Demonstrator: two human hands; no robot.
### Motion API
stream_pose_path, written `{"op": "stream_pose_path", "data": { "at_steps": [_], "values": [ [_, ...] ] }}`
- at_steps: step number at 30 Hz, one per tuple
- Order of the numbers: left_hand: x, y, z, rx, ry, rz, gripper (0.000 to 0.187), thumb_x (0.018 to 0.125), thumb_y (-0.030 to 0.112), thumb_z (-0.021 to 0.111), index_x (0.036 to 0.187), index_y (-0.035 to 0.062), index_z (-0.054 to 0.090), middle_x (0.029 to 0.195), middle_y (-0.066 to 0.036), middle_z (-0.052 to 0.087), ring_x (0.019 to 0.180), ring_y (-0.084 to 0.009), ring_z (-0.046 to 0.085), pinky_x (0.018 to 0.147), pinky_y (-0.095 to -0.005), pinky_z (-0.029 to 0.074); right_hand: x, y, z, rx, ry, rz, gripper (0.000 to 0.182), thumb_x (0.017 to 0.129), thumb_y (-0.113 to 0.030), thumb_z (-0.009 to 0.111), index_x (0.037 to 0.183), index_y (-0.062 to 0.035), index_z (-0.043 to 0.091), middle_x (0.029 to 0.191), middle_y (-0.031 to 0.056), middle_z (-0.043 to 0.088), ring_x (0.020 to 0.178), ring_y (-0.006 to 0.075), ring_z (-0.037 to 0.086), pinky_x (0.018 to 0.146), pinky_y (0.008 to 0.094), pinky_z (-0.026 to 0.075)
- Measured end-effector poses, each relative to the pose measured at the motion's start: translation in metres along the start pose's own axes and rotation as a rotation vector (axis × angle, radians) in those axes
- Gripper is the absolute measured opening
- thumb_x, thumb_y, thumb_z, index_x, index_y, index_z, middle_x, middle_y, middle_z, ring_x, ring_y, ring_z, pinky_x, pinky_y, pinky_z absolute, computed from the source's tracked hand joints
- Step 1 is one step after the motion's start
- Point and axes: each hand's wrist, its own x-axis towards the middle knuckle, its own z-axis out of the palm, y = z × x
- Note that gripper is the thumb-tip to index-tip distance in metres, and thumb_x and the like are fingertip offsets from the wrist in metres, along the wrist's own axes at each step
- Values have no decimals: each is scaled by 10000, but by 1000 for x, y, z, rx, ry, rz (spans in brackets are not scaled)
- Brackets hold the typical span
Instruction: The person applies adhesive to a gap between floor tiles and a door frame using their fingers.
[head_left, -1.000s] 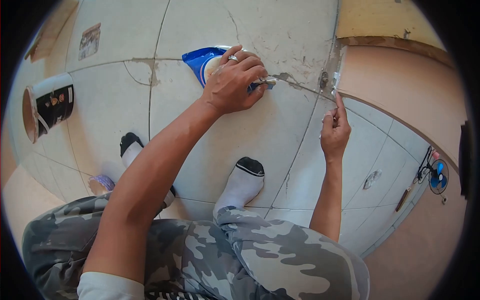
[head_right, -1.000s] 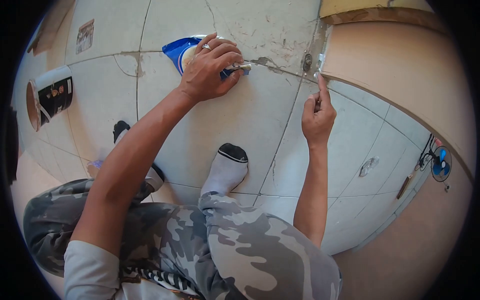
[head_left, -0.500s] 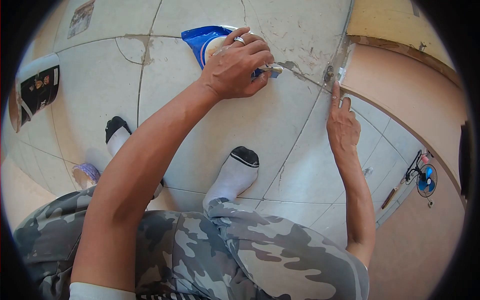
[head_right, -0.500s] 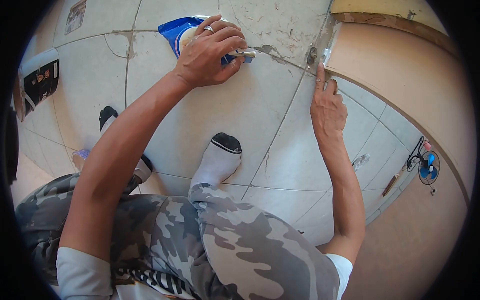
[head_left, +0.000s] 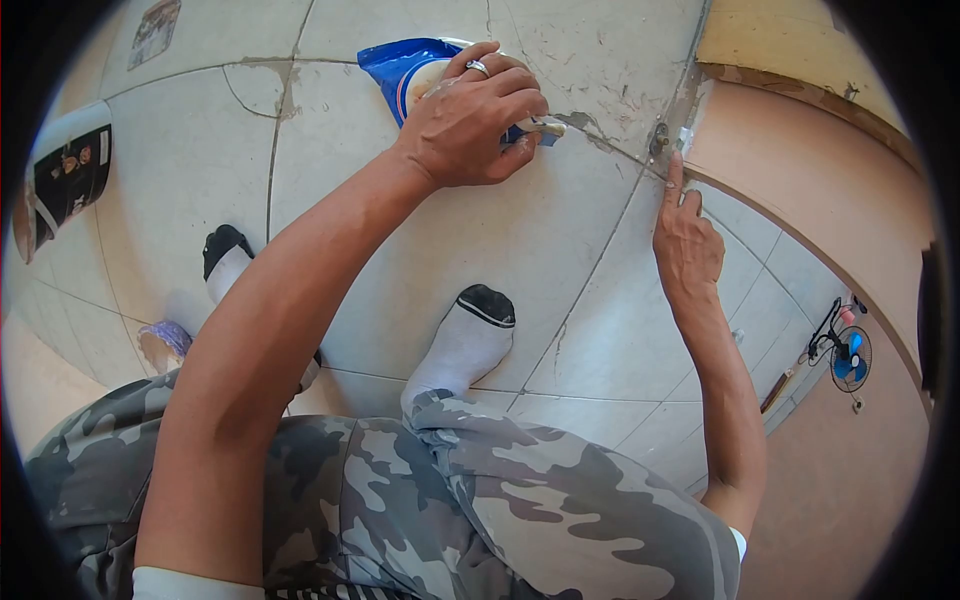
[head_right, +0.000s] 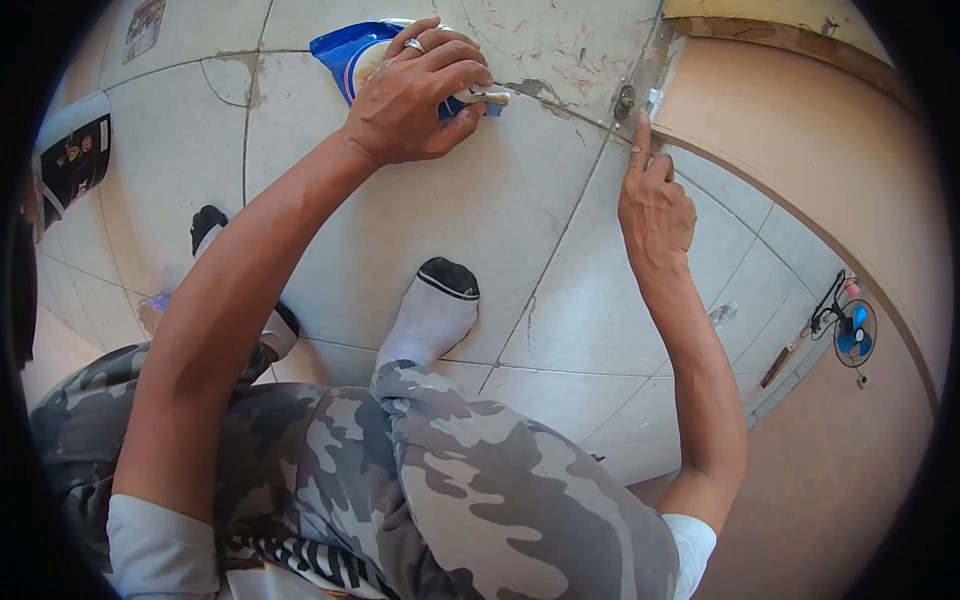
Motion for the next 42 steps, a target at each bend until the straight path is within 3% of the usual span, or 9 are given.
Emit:
{"op": "stream_pose_path", "data": {
  "at_steps": [8, 16, 24, 26, 42],
  "values": [
    [0, -1, 2, 19, -3, 3, 222, 806, 191, 701, 1017, 135, 659, 1089, -41, 663, 1157, -212, 585, 1173, -459, 304, 1, 6, -10, 36, 39, -31, 703, 865, -71, 590, 1531, -126, 373, 704, 8, 523, 467, 90, 579, 418, 271, 515],
    [0, -1, 1, 23, -6, -1, 229, 800, 189, 707, 1016, 132, 657, 1091, -37, 662, 1154, -211, 584, 1170, -454, 306, 1, 11, -22, 27, 17, -23, 591, 860, -70, 602, 1443, -115, 511, 680, 29, 566, 509, 119, 639, 439, 285, 531],
    [1, -2, 4, 26, 37, 24, 177, 778, 218, 702, 932, 143, 657, 1041, -40, 652, 1110, -217, 583, 1165, -448, 314, 7, 17, -32, 10, 27, -51, 567, 859, -72, 606, 1420, -68, 525, 679, 38, 576, 505, 131, 636, 437, 282, 527],
    [0, 0, 1, 16, -12, -4, 226, 799, 194, 704, 1012, 133, 662, 1094, -38, 664, 1157, -212, 583, 1172, -449, 303, 7, 16, -33, -9, -2, -39, 568, 859, -71, 606, 1420, -65, 524, 672, 39, 577, 508, 131, 637, 435, 280, 525],
    [0, -1, 1, 20, 10, 1, 235, 795, 196, 700, 1017, 130, 659, 1095, -41, 664, 1146, -212, 589, 1170, -451, 311, 7, 14, -50, 113, -94, -28, 557, 867, -38, 576, 1420, -38, 509, 680, 100, 651, 568, 204, 676, 476, 340, 550]
  ]
}}
